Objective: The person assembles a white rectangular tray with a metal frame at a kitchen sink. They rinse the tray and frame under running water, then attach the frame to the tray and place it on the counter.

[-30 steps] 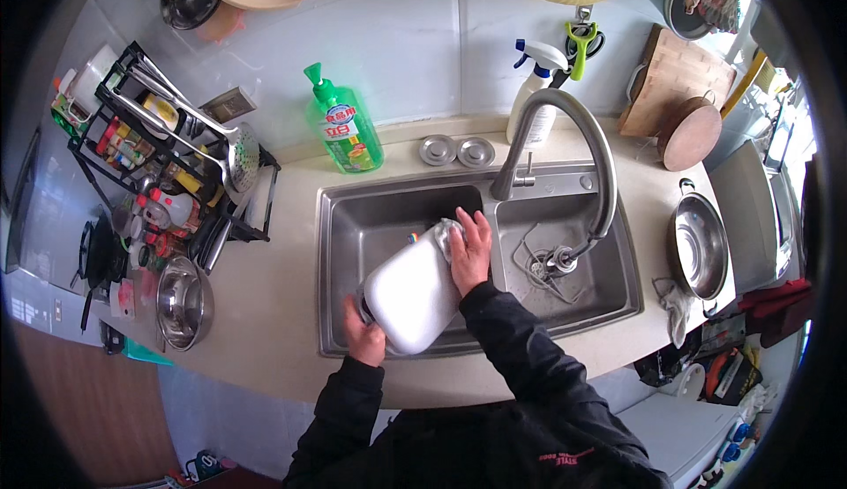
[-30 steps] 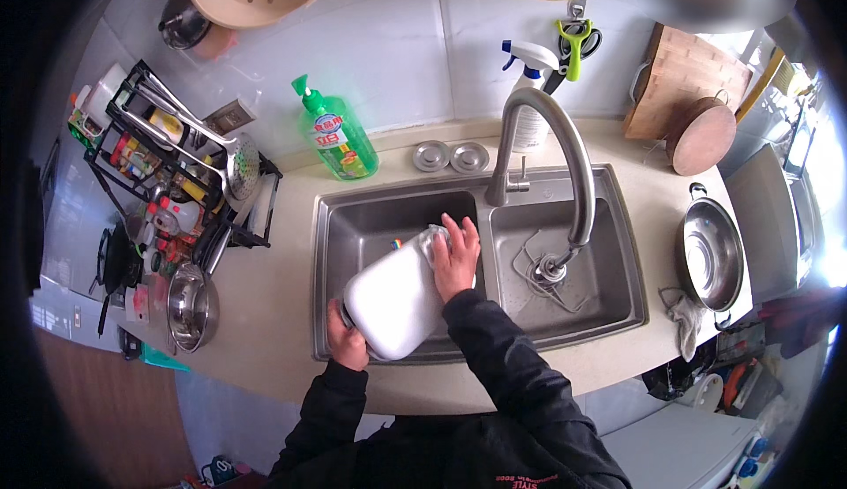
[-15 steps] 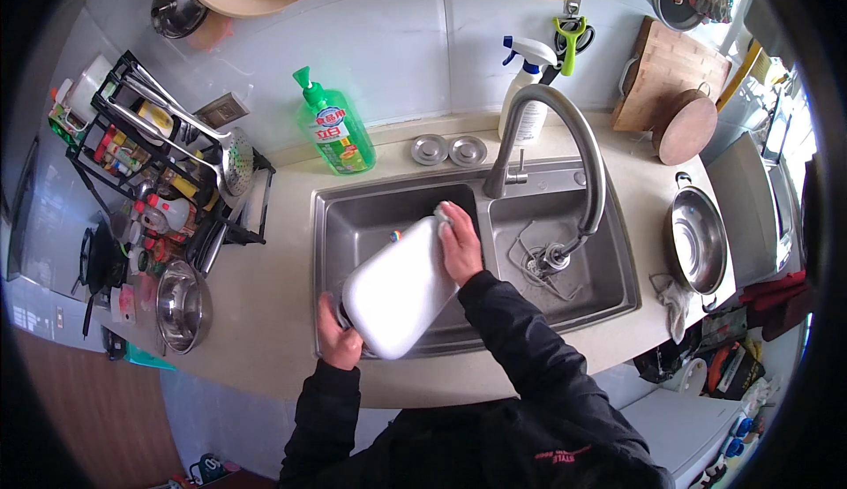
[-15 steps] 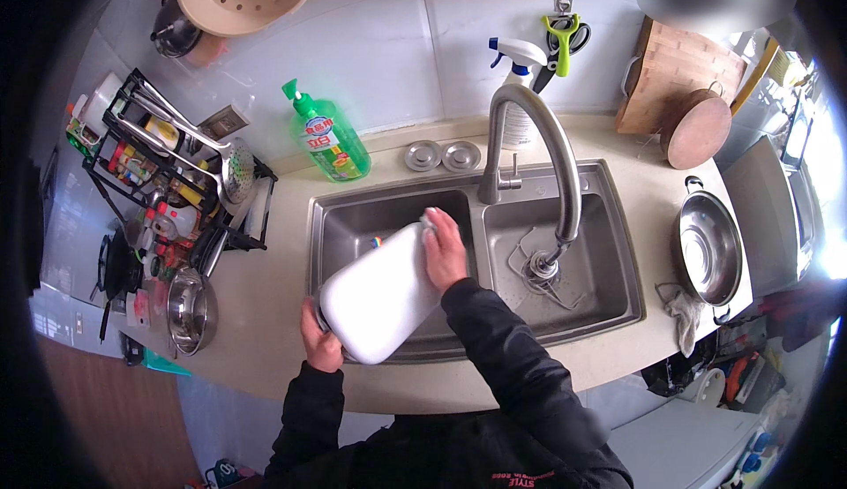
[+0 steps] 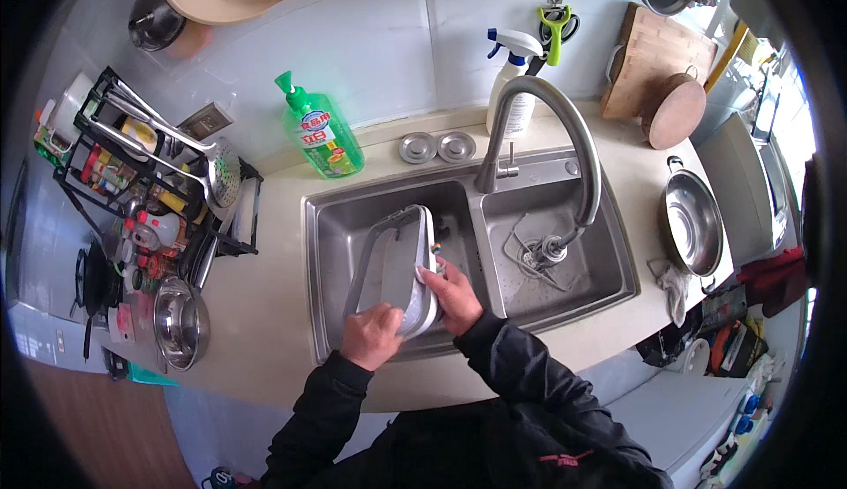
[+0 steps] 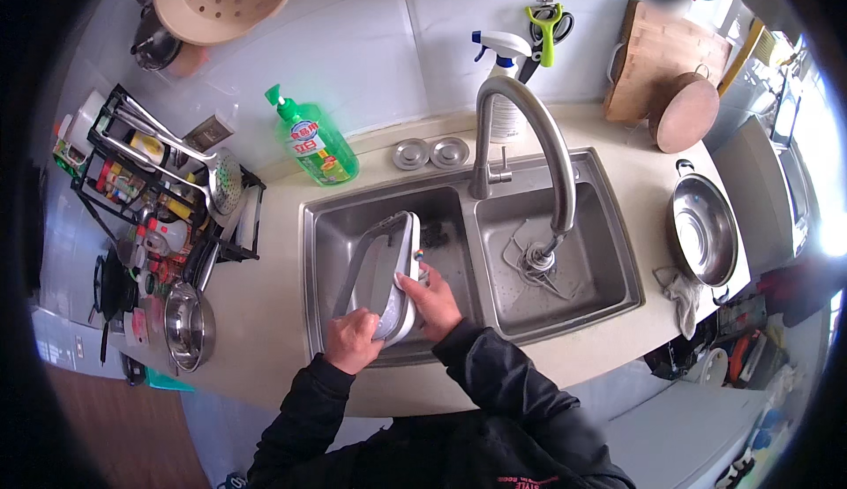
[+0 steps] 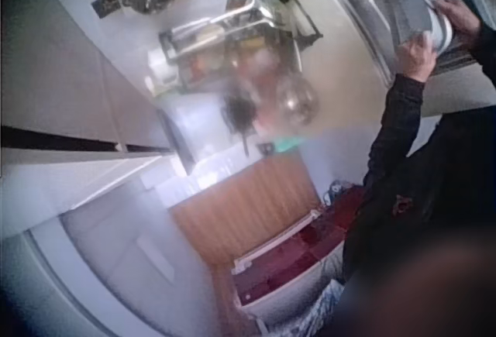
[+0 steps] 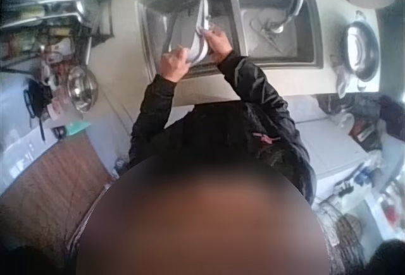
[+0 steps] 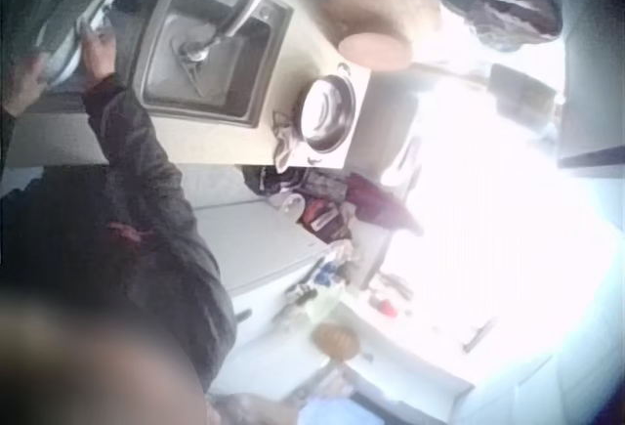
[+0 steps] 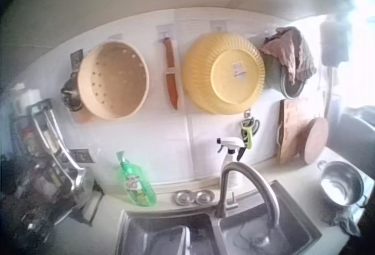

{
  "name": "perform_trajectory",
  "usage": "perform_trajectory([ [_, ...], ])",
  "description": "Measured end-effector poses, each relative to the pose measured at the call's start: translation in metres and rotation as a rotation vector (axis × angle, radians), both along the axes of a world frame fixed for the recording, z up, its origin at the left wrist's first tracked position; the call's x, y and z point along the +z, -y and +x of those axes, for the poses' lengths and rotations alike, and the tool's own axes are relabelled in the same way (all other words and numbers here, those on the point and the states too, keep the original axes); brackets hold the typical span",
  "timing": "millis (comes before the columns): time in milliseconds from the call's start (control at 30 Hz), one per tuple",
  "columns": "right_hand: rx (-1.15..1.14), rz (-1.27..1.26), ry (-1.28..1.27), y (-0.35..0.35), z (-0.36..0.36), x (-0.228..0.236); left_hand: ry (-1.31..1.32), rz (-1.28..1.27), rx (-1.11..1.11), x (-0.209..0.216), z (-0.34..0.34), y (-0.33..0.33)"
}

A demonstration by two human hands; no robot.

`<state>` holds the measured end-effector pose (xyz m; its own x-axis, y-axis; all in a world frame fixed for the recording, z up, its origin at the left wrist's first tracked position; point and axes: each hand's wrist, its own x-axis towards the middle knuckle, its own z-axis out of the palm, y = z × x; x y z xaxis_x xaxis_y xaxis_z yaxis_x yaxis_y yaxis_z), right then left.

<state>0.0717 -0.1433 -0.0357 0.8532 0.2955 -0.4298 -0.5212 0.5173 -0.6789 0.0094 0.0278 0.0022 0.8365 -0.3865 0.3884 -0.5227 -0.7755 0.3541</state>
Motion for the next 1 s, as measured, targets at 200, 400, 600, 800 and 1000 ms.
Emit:
perform_trajectory([
  [200, -0.005, 0.116, -0.024, 0.014, -0.011, -0.013, 0.057, -0.119, 0.212, 0.005, 0.016, -0.022],
  [400, -0.087, 0.239, -0.087, 0.013, -0.029, -0.023, -0.143, -0.76, 0.415, -0.007, 0.026, -0.046],
  [600, -0.236, 0.205, -0.088, 0.001, -0.036, -0.023, -0.34, -1.115, 0.514, -0.02, 0.007, -0.024],
  [800, 0.04, 0.109, 0.067, 0.004, -0.03, -0.026, -0.798, -1.655, 0.381, -0.03, 0.0, -0.007],
  [1000, -0.283, -0.405, 0.178, 0.033, 0.015, -0.037, -0.711, -1.616, 0.59, -0.045, -0.007, -0.013],
])
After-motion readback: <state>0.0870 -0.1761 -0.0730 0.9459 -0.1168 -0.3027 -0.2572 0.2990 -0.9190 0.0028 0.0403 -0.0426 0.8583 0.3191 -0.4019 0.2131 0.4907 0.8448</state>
